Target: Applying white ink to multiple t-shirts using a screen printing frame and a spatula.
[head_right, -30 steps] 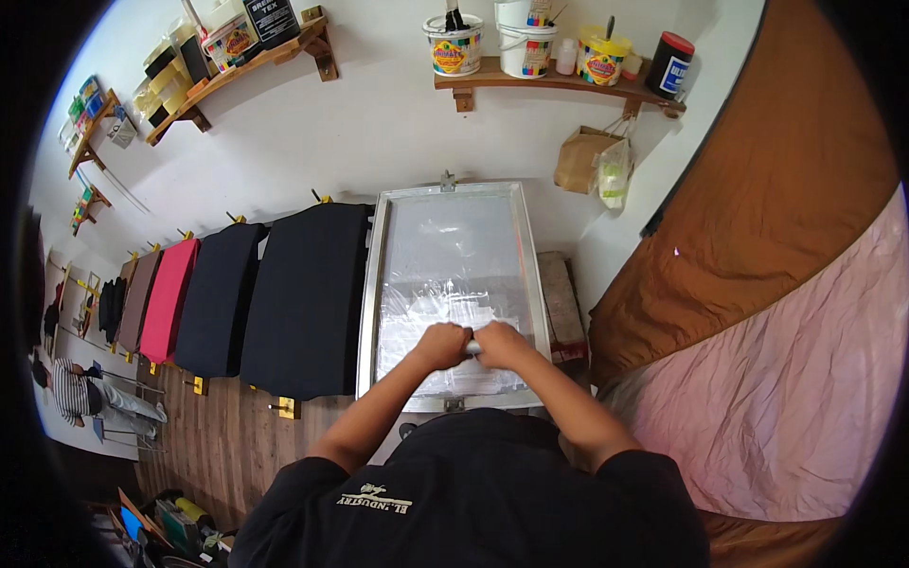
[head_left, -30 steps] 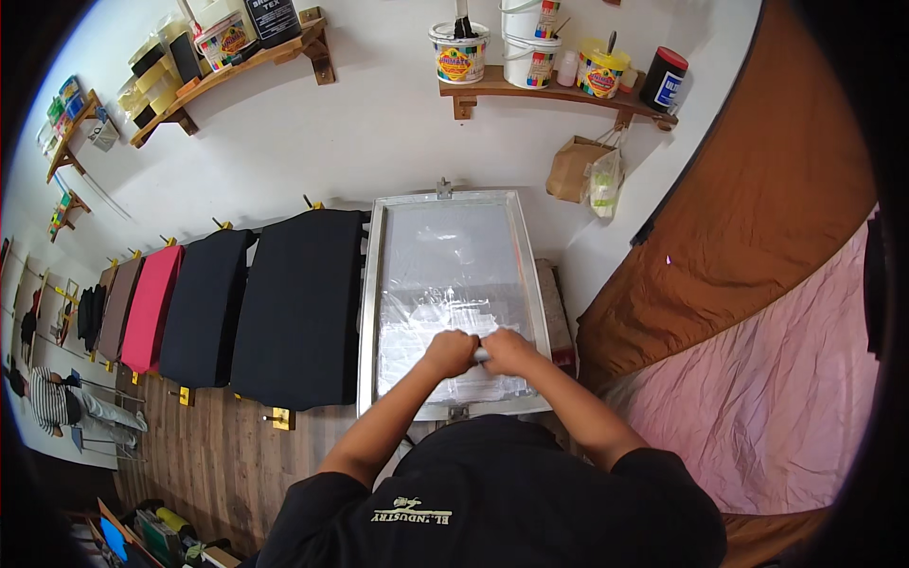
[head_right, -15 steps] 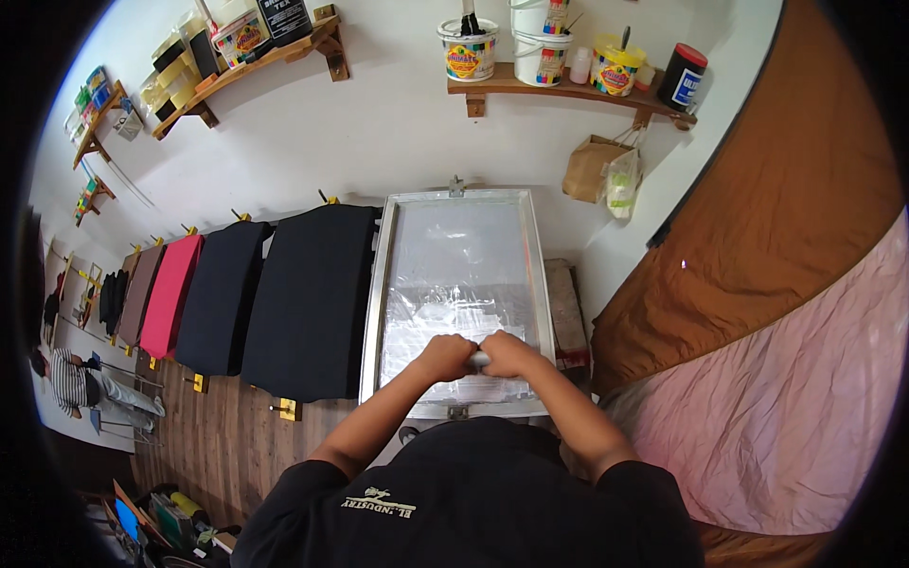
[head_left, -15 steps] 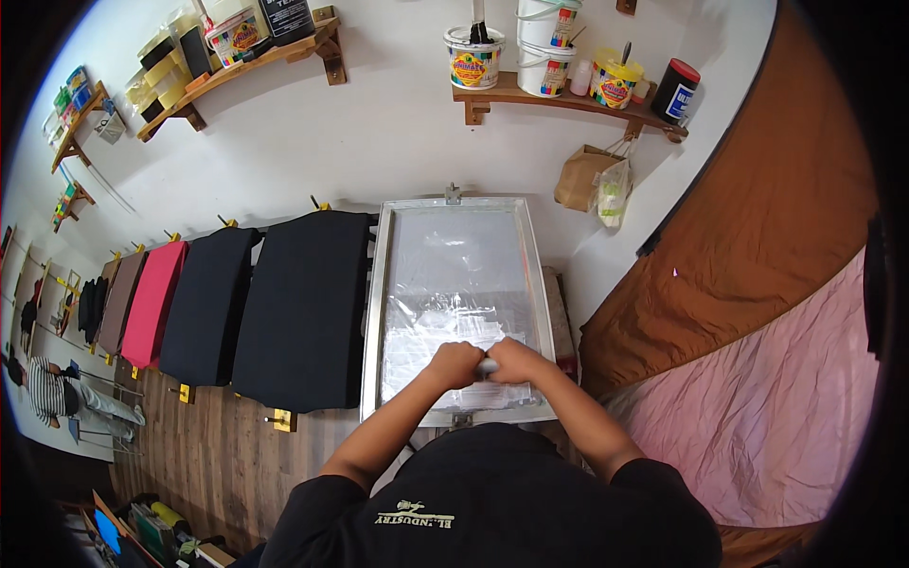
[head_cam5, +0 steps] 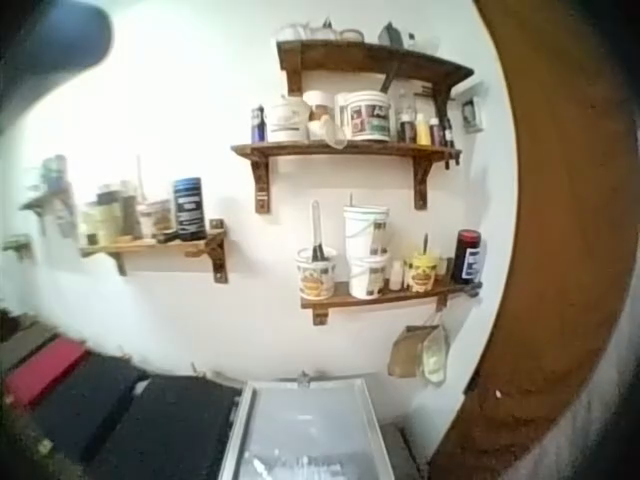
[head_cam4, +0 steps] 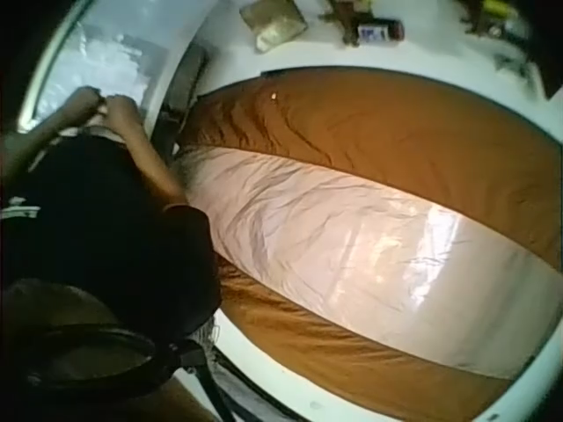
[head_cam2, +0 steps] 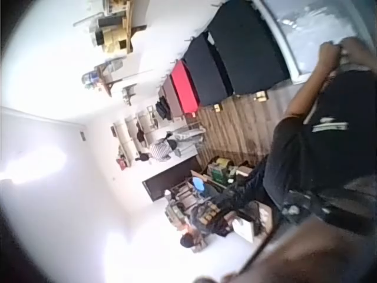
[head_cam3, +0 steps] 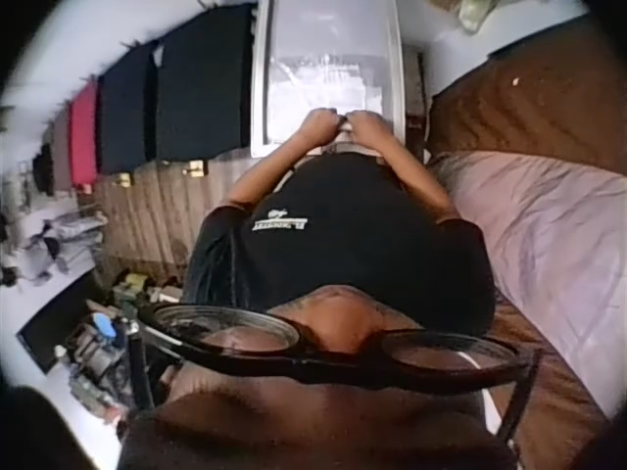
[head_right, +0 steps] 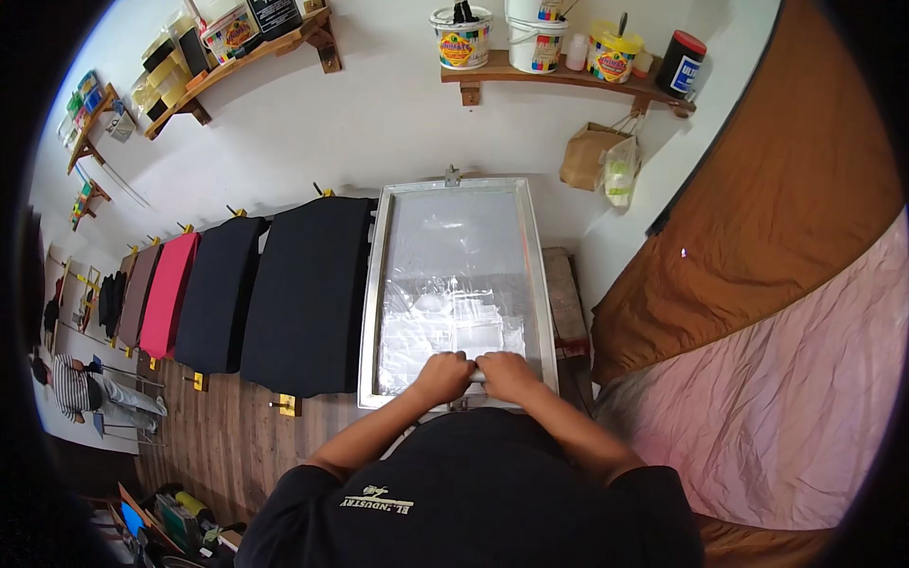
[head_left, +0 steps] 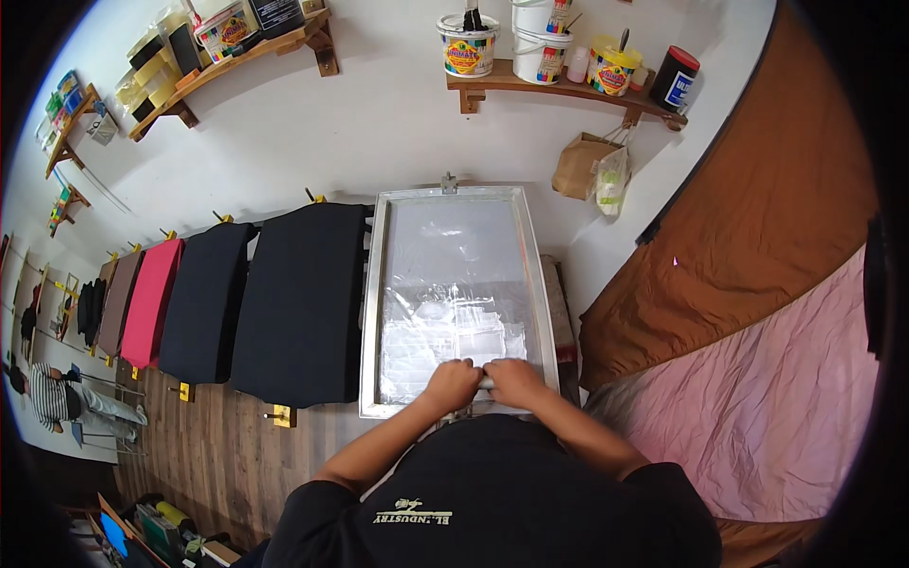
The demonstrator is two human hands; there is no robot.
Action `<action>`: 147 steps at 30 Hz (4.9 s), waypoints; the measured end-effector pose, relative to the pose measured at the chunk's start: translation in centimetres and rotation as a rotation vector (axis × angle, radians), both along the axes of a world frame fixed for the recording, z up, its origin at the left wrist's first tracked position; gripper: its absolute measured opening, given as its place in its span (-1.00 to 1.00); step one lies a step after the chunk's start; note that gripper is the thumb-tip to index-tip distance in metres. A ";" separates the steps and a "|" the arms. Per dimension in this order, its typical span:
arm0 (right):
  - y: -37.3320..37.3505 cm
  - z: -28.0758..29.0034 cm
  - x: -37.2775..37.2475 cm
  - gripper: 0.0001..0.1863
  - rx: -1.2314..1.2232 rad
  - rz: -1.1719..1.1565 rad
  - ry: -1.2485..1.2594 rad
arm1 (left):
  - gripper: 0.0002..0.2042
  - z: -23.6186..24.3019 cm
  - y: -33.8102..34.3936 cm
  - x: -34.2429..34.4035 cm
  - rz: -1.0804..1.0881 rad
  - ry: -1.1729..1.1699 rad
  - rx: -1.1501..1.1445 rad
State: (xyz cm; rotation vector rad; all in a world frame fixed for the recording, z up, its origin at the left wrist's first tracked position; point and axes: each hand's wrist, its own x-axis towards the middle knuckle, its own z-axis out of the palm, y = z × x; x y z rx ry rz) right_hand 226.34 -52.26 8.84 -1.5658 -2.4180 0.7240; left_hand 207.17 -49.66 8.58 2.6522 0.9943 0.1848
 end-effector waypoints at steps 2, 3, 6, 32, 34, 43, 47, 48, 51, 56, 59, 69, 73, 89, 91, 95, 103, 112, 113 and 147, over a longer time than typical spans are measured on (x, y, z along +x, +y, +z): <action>2.3 0.8 0.7 -0.75 -0.118 0.057 -0.053 | -0.86 0.6 2.1 0.3 0.045 0.079 -0.127; 3.5 1.1 0.9 -0.75 -0.116 0.051 -0.011 | -0.86 0.8 3.1 0.5 0.063 0.062 -0.127; 7.0 1.5 1.0 -0.76 -0.051 0.001 -0.020 | -0.85 1.0 6.5 1.0 0.077 0.032 -0.045; 5.3 0.5 0.9 -0.78 -0.011 0.026 0.018 | -0.91 1.1 4.5 0.8 0.118 -0.034 0.097; 4.9 0.0 0.4 -0.77 0.075 -0.026 0.026 | -0.91 0.1 4.0 1.0 0.138 -0.044 0.110; -0.2 0.9 0.0 -0.75 -0.060 0.059 -0.010 | -0.89 1.0 -0.3 -0.6 0.026 -0.010 0.005; 3.6 1.3 0.4 -0.73 -0.087 0.036 -0.098 | -0.85 2.0 3.4 0.2 0.084 0.085 -0.067; 4.9 1.3 0.7 -0.73 -0.031 0.023 -0.074 | -0.83 2.1 4.7 0.4 0.098 0.081 -0.047; 8.8 0.6 1.1 -0.77 0.055 -0.012 -0.032 | -0.75 1.8 8.1 1.3 0.144 0.074 0.014; 9.6 -0.8 1.6 -0.77 0.086 0.037 0.005 | -0.82 0.9 9.1 1.9 0.111 0.131 -0.054; 7.5 -1.1 1.7 -0.74 0.033 0.047 0.019 | -0.85 0.7 7.0 1.5 0.080 0.087 -0.046; 1.3 0.8 0.5 -0.71 -0.113 0.112 -0.061 | -0.84 1.9 0.6 -0.1 -0.004 0.122 -0.097; 2.9 1.4 1.1 -0.70 -0.124 0.074 -0.094 | -0.84 2.2 2.6 0.3 -0.013 0.104 -0.062; -1.1 0.8 0.5 -0.70 0.000 0.045 -0.039 | -0.88 0.6 -0.8 -0.4 -0.006 -0.034 0.030; 0.6 1.5 0.8 -0.70 -0.044 0.059 -0.067 | -0.85 1.3 0.4 -0.2 -0.017 0.010 -0.049; 5.6 1.8 1.4 -0.73 0.017 -0.003 -0.080 | -0.84 2.1 5.3 0.6 0.051 -0.027 0.022; 7.4 -0.2 1.0 -0.75 0.052 -0.034 -0.046 | -0.83 0.6 7.6 1.2 0.081 0.076 -0.034; 0.2 0.0 0.6 -0.65 -0.068 0.069 -0.071 | -0.84 1.0 0.1 -0.2 -0.011 0.038 -0.081; 0.2 0.1 0.7 -0.66 -0.076 0.061 -0.045 | -0.84 1.3 0.4 -0.2 -0.006 0.008 -0.057; 6.3 -0.3 1.1 -0.69 0.008 0.028 -0.056 | -0.79 0.5 6.5 1.1 0.053 0.127 -0.121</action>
